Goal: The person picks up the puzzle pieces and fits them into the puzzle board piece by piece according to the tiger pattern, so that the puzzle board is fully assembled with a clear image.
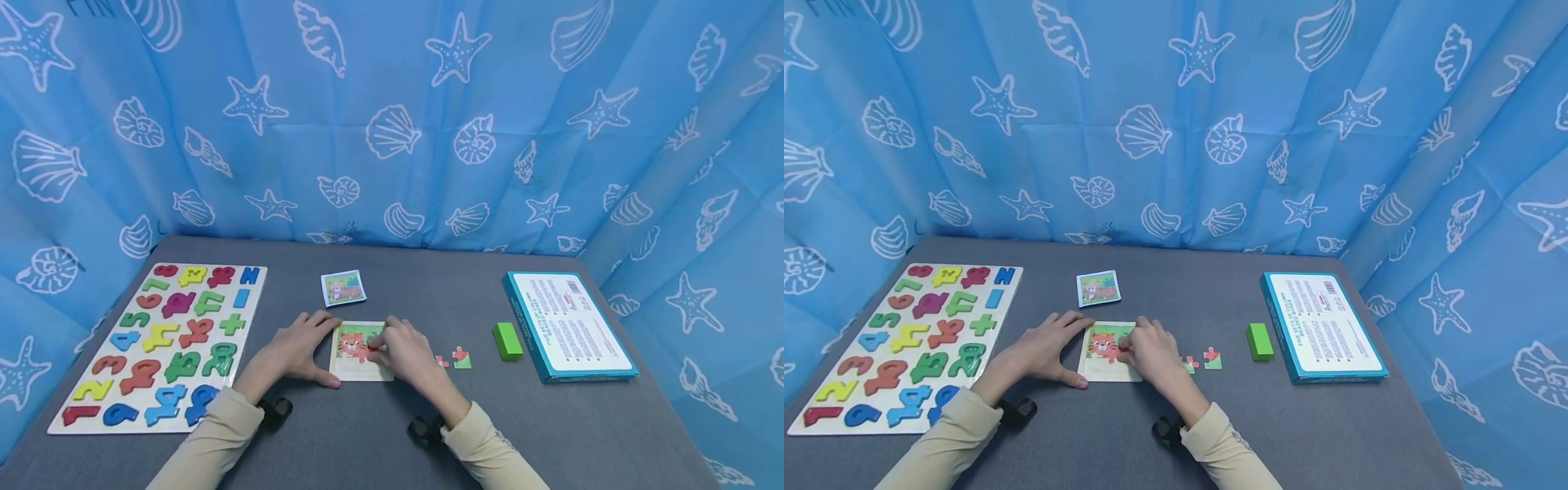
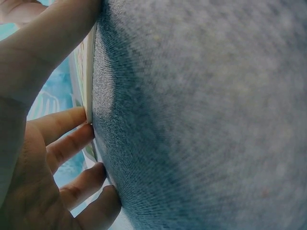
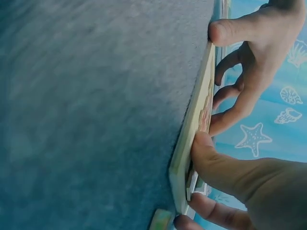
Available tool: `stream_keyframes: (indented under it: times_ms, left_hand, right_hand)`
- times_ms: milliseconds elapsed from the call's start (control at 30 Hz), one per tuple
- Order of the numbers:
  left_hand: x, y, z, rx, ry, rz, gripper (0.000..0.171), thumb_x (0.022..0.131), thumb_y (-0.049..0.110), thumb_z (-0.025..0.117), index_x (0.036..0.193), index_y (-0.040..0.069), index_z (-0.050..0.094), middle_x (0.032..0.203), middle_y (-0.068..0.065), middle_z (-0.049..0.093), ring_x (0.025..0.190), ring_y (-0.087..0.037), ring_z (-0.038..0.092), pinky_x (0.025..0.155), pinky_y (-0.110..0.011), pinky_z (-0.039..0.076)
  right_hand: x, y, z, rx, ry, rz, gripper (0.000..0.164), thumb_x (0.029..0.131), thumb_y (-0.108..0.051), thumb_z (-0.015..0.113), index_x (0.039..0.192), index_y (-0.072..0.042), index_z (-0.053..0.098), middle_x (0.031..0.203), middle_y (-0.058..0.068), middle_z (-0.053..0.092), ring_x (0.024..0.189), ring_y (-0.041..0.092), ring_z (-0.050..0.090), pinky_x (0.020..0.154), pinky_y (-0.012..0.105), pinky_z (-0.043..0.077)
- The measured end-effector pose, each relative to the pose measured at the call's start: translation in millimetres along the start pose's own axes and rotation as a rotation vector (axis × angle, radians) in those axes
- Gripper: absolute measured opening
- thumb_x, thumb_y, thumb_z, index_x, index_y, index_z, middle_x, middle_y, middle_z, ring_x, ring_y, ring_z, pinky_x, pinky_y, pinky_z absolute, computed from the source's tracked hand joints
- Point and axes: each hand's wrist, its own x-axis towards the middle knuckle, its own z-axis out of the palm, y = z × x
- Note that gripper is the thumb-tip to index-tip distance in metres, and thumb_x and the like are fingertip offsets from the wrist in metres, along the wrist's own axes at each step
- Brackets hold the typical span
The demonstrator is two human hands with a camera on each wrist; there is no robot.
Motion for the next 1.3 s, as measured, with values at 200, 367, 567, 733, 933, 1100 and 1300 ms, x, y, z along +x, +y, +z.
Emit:
stream_keyframes:
  times_ms: [200, 367, 567, 733, 933, 1100, 1300]
  left_hand:
    - [-0.7, -0.1, 0.2, 0.007, 0.006, 0.002, 0.109, 0.068, 0.069, 0.084, 0.154, 0.015, 0.044, 0.15, -0.01, 0.047, 0.125, -0.033, 0.048, 0.091, -0.065, 0.05]
    - [-1.3, 0.3, 0.4, 0.011, 0.008, 0.004, 0.11, 0.068, 0.069, 0.084, 0.154, 0.015, 0.043, 0.15, -0.01, 0.047, 0.125, -0.033, 0.048, 0.09, -0.064, 0.05]
    - [-0.7, 1.2, 0.2, 0.013, -0.003, -0.003, 0.11, 0.068, 0.07, 0.084, 0.154, 0.015, 0.043, 0.15, -0.01, 0.047, 0.125, -0.033, 0.048, 0.091, -0.064, 0.05]
    - [0.0, 1.6, -0.8, 0.011, -0.002, -0.003, 0.109, 0.069, 0.07, 0.083, 0.154, 0.015, 0.043, 0.149, -0.01, 0.047, 0.125, -0.033, 0.048, 0.092, -0.065, 0.049]
    - [0.0, 2.1, -1.8, 0.005, -0.008, -0.004, 0.109, 0.069, 0.07, 0.083, 0.154, 0.015, 0.043, 0.151, -0.01, 0.046, 0.126, -0.033, 0.048, 0.092, -0.065, 0.049]
    - [-0.2, 2.7, -2.1, 0.014, -0.013, -0.015, 0.11, 0.068, 0.07, 0.084, 0.155, 0.016, 0.042, 0.152, -0.01, 0.045, 0.129, -0.033, 0.048, 0.092, -0.065, 0.05]
    - [-0.2, 3.1, -0.9, 0.014, -0.011, -0.015, 0.11, 0.068, 0.07, 0.084, 0.155, 0.016, 0.042, 0.152, -0.01, 0.045, 0.128, -0.033, 0.048, 0.092, -0.065, 0.05]
  right_hand:
    - [-1.6, -1.7, -0.1, -0.011, 0.01, -0.012, 0.023, 0.087, -0.029, 0.083, 0.104, -0.013, 0.083, 0.099, 0.005, 0.065, 0.076, 0.014, 0.047, 0.061, 0.024, 0.035]
    - [-3.2, 0.3, -2.4, 0.003, -0.009, -0.029, 0.028, 0.087, -0.029, 0.082, 0.111, -0.014, 0.081, 0.098, 0.005, 0.064, 0.076, 0.014, 0.046, 0.061, 0.025, 0.034]
    - [-4.3, 1.1, -3.0, -0.008, -0.023, -0.01, 0.027, 0.09, -0.026, 0.08, 0.116, -0.019, 0.08, 0.099, 0.004, 0.066, 0.075, 0.013, 0.047, 0.058, 0.025, 0.035]
    - [-4.6, 1.2, -2.2, -0.001, 0.003, -0.012, 0.025, 0.09, -0.024, 0.08, 0.113, -0.017, 0.081, 0.1, 0.006, 0.067, 0.076, 0.015, 0.048, 0.059, 0.025, 0.035]
    - [-6.1, 1.7, -0.1, -0.002, 0.022, -0.018, 0.024, 0.09, -0.023, 0.079, 0.113, -0.017, 0.081, 0.1, 0.006, 0.067, 0.077, 0.015, 0.049, 0.06, 0.025, 0.035]
    - [-7.7, 2.6, 2.3, -0.009, 0.047, -0.038, 0.025, 0.091, -0.022, 0.079, 0.115, -0.018, 0.08, 0.099, 0.006, 0.066, 0.074, 0.014, 0.047, 0.058, 0.025, 0.034]
    - [-9.4, 1.8, 2.1, -0.009, 0.047, -0.032, 0.025, 0.091, -0.023, 0.078, 0.116, -0.017, 0.08, 0.099, 0.007, 0.066, 0.073, 0.015, 0.047, 0.057, 0.026, 0.034]
